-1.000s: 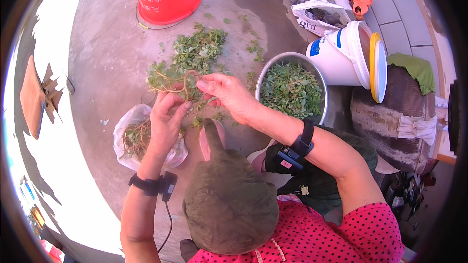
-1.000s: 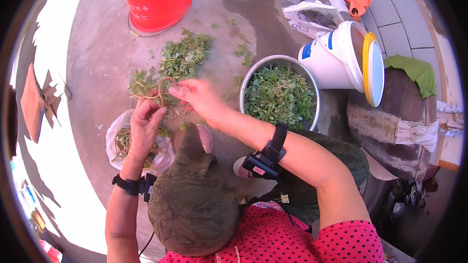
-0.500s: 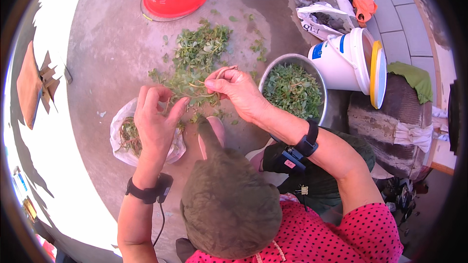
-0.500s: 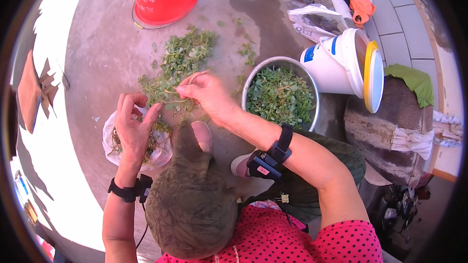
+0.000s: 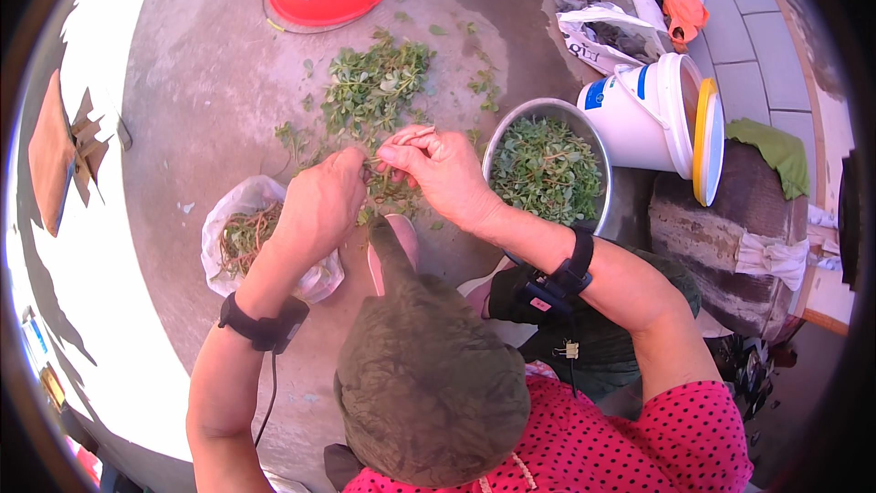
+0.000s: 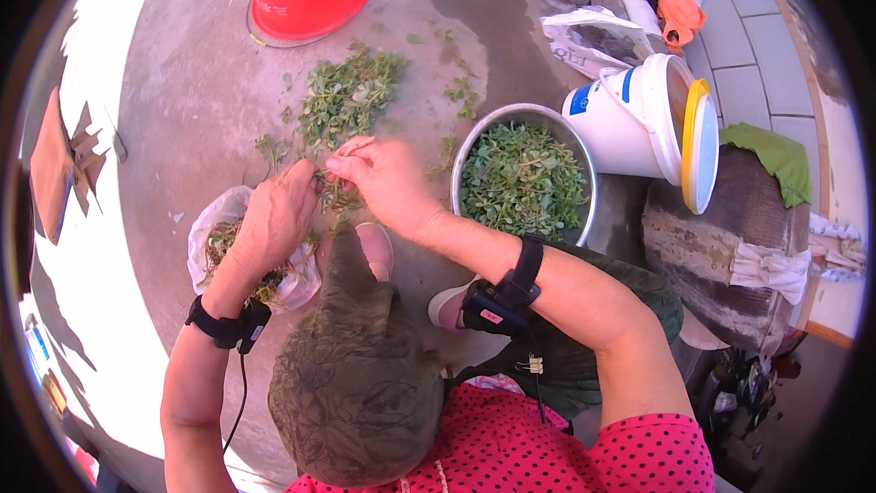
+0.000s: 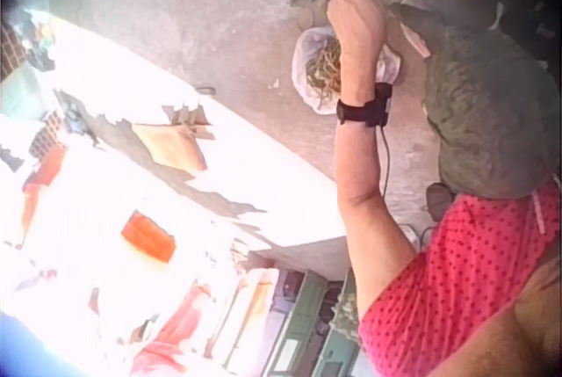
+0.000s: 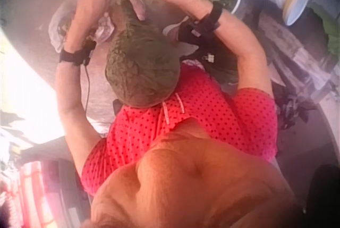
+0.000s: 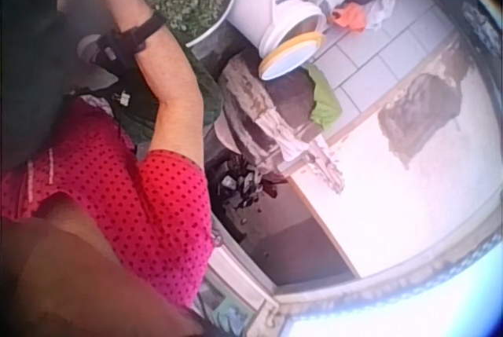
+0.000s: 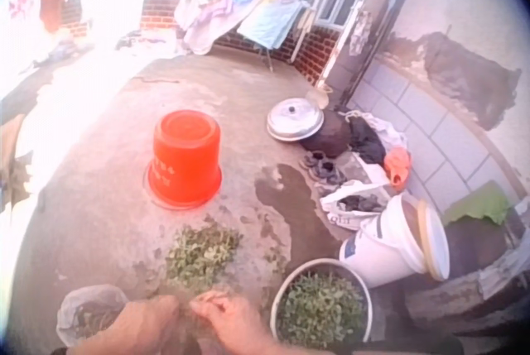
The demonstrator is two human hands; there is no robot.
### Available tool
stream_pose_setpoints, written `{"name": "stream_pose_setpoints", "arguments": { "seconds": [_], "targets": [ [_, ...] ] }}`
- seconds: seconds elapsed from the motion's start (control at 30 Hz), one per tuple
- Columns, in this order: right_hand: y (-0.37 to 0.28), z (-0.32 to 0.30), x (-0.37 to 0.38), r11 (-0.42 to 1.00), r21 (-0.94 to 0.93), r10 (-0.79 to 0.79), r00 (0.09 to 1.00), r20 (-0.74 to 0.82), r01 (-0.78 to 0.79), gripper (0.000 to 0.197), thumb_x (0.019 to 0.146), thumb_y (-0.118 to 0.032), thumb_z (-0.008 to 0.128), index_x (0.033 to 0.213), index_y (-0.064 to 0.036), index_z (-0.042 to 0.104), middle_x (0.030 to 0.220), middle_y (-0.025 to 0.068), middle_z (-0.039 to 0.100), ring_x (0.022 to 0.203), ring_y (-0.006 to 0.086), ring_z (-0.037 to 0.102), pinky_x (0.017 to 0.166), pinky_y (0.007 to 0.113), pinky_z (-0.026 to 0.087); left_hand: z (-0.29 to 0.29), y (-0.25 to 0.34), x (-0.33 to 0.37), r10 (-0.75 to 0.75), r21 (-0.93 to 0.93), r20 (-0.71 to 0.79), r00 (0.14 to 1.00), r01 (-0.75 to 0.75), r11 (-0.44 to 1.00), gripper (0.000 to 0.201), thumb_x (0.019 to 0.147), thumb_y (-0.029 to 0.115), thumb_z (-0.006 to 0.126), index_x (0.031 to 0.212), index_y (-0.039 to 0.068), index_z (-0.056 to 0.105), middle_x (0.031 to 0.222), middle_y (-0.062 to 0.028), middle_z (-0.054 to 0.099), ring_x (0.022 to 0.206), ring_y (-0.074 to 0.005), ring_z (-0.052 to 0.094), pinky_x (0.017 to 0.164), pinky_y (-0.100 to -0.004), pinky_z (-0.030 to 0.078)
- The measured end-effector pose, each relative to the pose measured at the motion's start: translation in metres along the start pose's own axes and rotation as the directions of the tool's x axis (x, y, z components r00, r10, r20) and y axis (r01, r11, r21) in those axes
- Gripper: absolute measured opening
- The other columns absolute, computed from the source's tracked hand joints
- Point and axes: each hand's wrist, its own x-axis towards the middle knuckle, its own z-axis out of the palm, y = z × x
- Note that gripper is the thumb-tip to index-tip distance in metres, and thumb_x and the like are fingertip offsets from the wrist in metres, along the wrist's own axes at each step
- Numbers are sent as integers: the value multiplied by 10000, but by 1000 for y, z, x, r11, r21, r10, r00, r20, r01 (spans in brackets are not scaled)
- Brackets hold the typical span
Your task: The person picks leaves and stems from small plants by hand, placing the edible parts into a metal bowl and the waste into a plastic bag or onto the ground.
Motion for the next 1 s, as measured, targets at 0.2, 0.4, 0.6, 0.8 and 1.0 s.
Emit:
{"name": "stream_pose_setpoints", "arguments": {
  "seconds": [0.2, 0.4, 0.6, 0.8, 1.0],
  "targets": [
    [-10, -19, 4, 929, 366, 76, 996, -41, -55, 194, 892, -240, 650, 889, -46, 656, 782, 6, 632, 652, 63, 544, 570, 226, 477, -15, -41, 4, -468, -878, 228, 854, 388, 281, 159, 974, 246, 480, 954, 99, 535, 758, 74, 434, 607, -20, 376, 482, -152, 279],
    [-6, -27, 6, 930, 316, 193, 981, 14, -188, 241, 897, -276, 632, 936, -40, 603, 829, 39, 636, 715, 113, 603, 590, 250, 511, -14, 19, 19, -129, -826, 315, 940, 339, 451, 234, 958, 230, 546, 1121, 63, 563, 1037, 40, 565, 749, -20, 452, 631, -174, 369],
    [-7, -27, -1, 946, 325, -1, 1000, -29, 11, 231, 900, -261, 631, 935, -35, 600, 819, 44, 634, 674, 103, 586, 581, 245, 510, 4, 3, 23, -100, -627, 296, 950, 272, 730, 190, 920, 198, 580, 916, 21, 647, 735, 54, 536, 733, -50, 489, 665, -212, 410],
    [-17, -31, 5, 858, 499, 98, 993, 68, -119, 238, 907, -263, 627, 991, -47, 573, 839, 57, 632, 691, 118, 597, 559, 269, 528, 11, 5, 32, -286, -904, 332, 899, 390, 174, 207, 954, 192, 523, 991, 27, 644, 822, -6, 629, 747, -61, 575, 680, -223, 475],
    [-12, -40, 12, 837, 527, 158, 987, 19, -144, 208, 923, -254, 602, 984, -61, 554, 900, 54, 624, 754, 166, 639, 559, 284, 532, 18, 12, 27, 11, -822, 569, 822, 569, -7, 321, 963, 239, 523, 1173, 14, 615, 995, -33, 668, 817, -79, 614, 780, -242, 496]
  ]
}}
